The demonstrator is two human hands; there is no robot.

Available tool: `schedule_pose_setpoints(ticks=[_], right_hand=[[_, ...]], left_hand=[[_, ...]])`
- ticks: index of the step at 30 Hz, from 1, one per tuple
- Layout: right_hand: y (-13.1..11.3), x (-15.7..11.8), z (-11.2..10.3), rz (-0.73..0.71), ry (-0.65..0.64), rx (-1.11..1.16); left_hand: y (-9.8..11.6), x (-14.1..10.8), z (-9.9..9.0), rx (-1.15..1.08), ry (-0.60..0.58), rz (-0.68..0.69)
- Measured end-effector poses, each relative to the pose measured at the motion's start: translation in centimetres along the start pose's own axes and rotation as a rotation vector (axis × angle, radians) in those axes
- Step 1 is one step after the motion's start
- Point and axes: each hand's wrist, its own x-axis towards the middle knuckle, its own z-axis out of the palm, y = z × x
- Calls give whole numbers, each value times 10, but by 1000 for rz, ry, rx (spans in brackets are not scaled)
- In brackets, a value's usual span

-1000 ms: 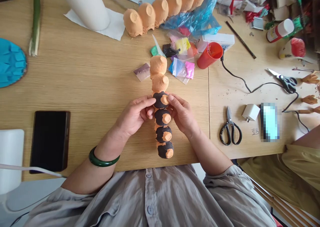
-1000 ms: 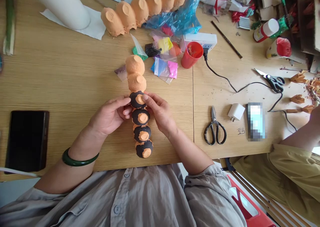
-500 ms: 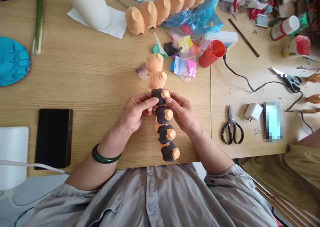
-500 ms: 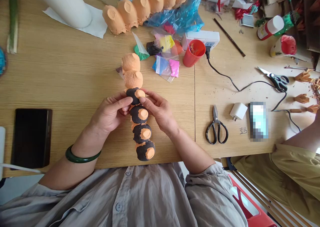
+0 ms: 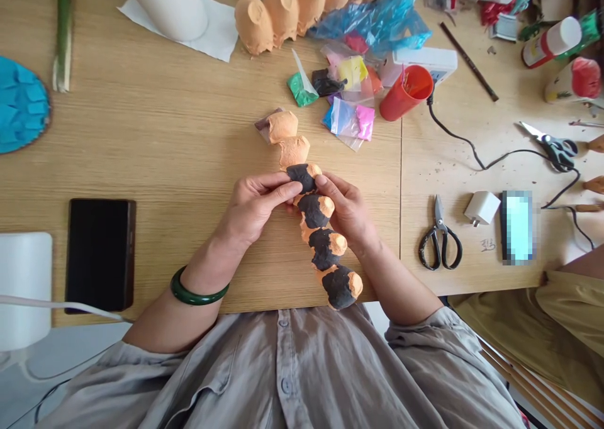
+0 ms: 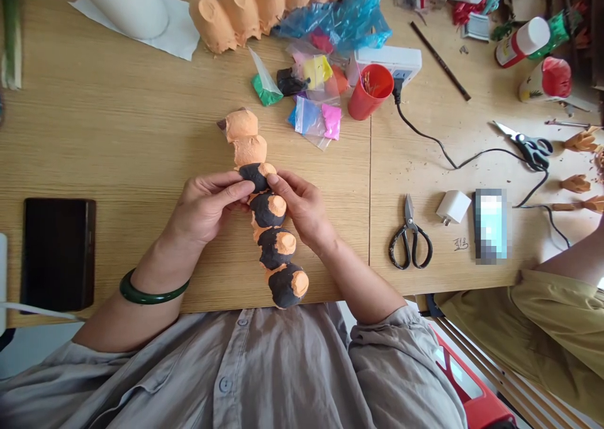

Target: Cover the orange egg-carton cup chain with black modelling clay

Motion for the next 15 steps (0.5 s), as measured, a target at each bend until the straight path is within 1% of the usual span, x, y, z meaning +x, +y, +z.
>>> schedule_pose_setpoints(ticks=[7, 12, 15], right_hand=[[-1, 1, -1, 32, 8, 0], [2, 3, -2, 26, 3, 7], [1, 1, -1, 26, 26, 4]], left_hand=[[-1, -1, 0, -20, 25, -77], [-4, -2, 2, -17, 18, -48], [-6, -2, 2, -3, 17, -14]])
